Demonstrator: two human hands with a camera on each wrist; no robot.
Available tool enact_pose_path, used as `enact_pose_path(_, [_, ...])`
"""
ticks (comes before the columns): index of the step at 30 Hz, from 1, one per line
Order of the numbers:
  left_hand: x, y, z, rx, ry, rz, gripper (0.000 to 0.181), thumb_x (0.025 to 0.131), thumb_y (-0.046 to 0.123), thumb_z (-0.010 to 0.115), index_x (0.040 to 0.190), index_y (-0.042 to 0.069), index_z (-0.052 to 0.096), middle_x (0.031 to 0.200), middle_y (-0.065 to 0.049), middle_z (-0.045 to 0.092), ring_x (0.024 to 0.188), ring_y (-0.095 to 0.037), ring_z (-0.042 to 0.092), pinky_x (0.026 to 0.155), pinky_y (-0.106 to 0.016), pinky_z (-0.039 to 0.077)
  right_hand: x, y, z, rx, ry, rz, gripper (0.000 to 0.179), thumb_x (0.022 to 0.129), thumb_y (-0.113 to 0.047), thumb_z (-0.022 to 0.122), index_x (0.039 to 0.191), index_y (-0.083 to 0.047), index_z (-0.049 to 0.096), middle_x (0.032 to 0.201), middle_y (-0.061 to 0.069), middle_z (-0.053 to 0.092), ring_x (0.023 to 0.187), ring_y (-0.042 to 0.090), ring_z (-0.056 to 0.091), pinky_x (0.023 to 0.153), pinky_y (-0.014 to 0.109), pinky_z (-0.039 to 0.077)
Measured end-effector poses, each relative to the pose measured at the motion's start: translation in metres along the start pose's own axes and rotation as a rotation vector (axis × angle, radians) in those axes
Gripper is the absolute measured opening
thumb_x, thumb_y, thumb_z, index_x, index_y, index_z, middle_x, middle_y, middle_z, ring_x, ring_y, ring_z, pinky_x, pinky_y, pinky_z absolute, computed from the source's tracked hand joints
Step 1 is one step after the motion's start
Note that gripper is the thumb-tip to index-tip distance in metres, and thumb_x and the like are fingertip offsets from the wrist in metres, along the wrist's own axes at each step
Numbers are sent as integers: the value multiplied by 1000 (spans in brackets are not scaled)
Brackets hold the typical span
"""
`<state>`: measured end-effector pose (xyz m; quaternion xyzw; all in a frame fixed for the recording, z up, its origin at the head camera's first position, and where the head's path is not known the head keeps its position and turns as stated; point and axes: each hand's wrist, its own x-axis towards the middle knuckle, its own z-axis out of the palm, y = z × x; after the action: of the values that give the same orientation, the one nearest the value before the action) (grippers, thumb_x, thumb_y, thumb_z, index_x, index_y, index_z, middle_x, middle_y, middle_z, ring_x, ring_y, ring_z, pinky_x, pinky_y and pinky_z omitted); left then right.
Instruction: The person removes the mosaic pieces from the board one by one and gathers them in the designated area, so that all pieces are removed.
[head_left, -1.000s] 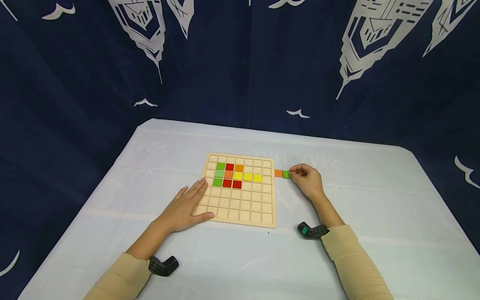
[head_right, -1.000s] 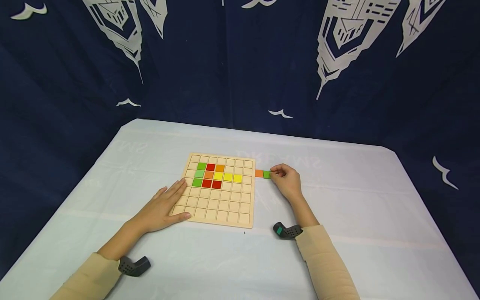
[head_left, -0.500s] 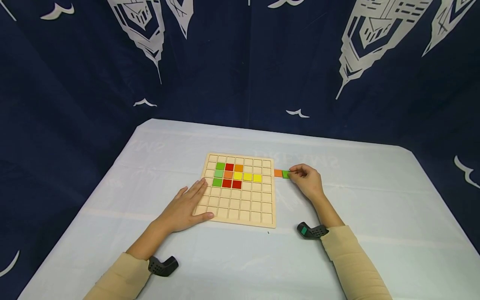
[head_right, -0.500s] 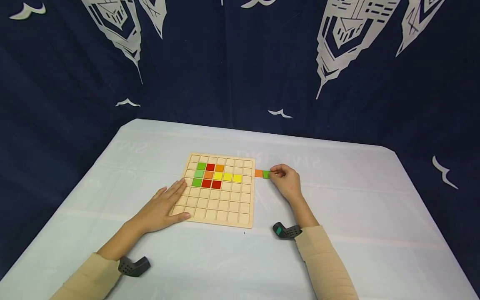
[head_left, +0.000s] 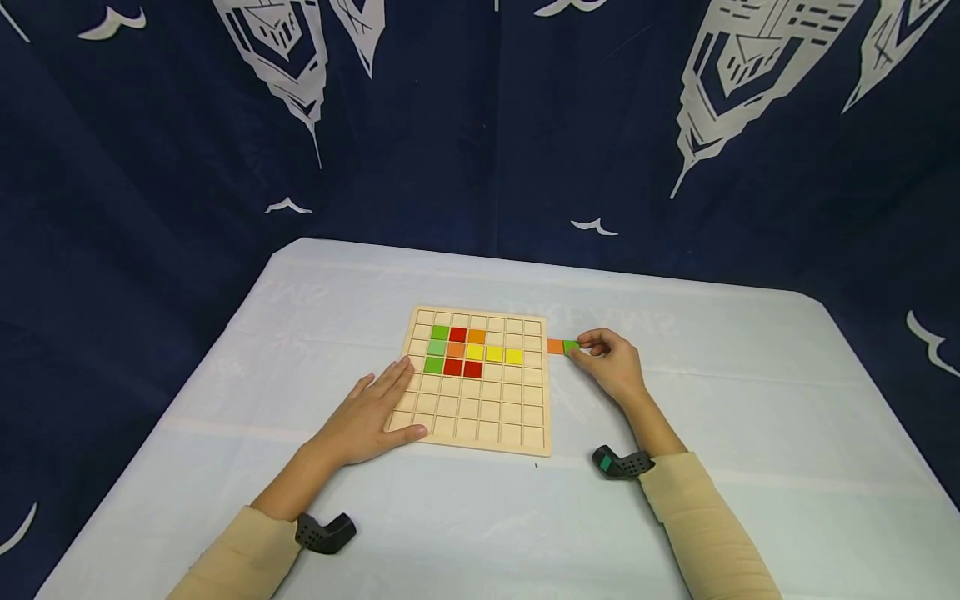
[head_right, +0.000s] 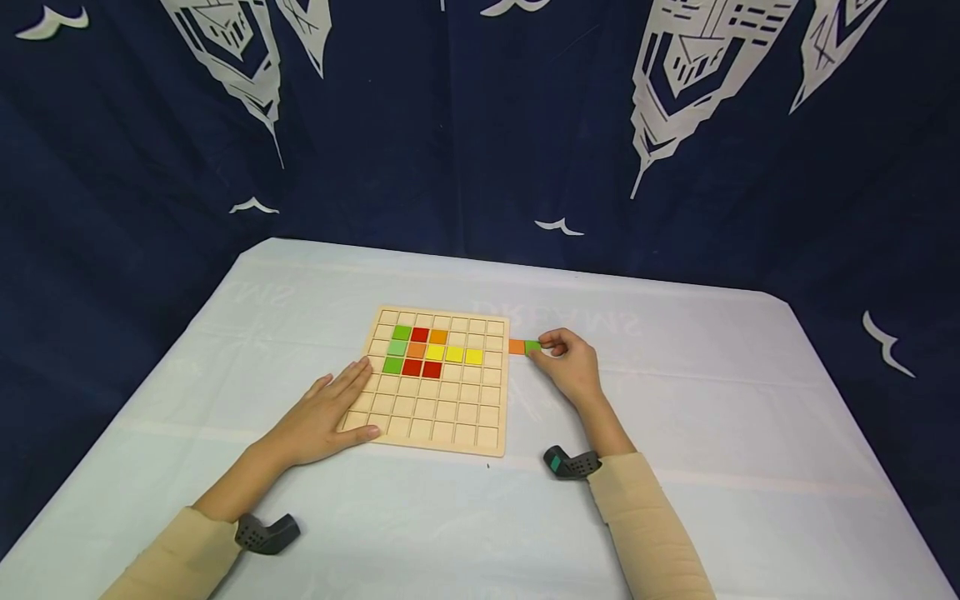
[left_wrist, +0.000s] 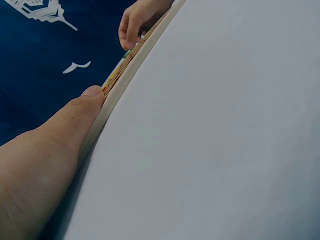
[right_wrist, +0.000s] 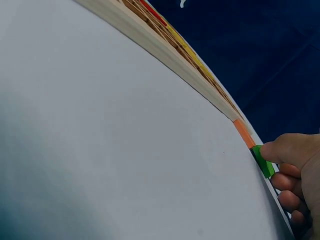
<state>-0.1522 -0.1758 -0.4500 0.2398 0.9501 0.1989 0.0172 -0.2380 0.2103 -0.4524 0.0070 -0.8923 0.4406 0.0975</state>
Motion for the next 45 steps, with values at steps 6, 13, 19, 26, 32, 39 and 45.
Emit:
enact_pose_path(6, [-1,-1,-1,7,3,5,96,88,63,55,155,3,21,162,-9,14,148,-25,14,115,-54,14,0,-1,2,-8,12,-18,23,84,-13,76,101,0,68,96,15,68,81,19,51,69,22,39])
enact_pose_path(13, [-1,-2,0,11,4,11,96,89,63,55,155,2,21,162,-8,13,148,-25,14,115,-53,14,0,-3,1,1,22,-14,22,84,-12,75,100,1,68,95,16,69,80,19,53,66,20,39])
enact_pose_path(19, [-1,-1,-1,8,9,16,96,89,63,56,154,2,22,162,-8,14,148,-25,14,115,-54,14,1,-9,2,38,25,-19,20,85,-10,73,100,2,69,94,17,69,77,19,54,62,18,40])
enact_pose_path(26, [-1,-2,0,7,9,10,96,89,63,55,155,3,21,162,-8,14,148,-24,13,115,-53,14,3,-22,11,56,-8,-28,19,86,-12,71,101,1,69,94,15,69,78,19,55,64,20,42])
enact_pose_path(32, [-1,-1,1,1,13,15,96,88,63,56,154,2,22,162,-8,14,148,-24,13,115,-54,14,4,-32,21,85,-23,-63,18,86,-10,72,99,1,70,89,12,67,75,17,54,60,18,42])
enact_pose_path(39, [-1,-2,0,11,12,16,96,88,64,55,155,3,21,162,-8,14,148,-24,13,115,-54,14,7,-39,30,118,-39,-84,15,85,-10,73,95,0,70,86,10,66,75,17,54,61,18,42])
enact_pose_path(45, [-1,-3,1,8,13,16,97,88,64,55,155,3,21,162,-8,14,148,-24,13,115,-54,14,9,-45,37,145,-56,-105,15,85,-9,73,95,1,70,87,11,67,75,16,54,63,18,43])
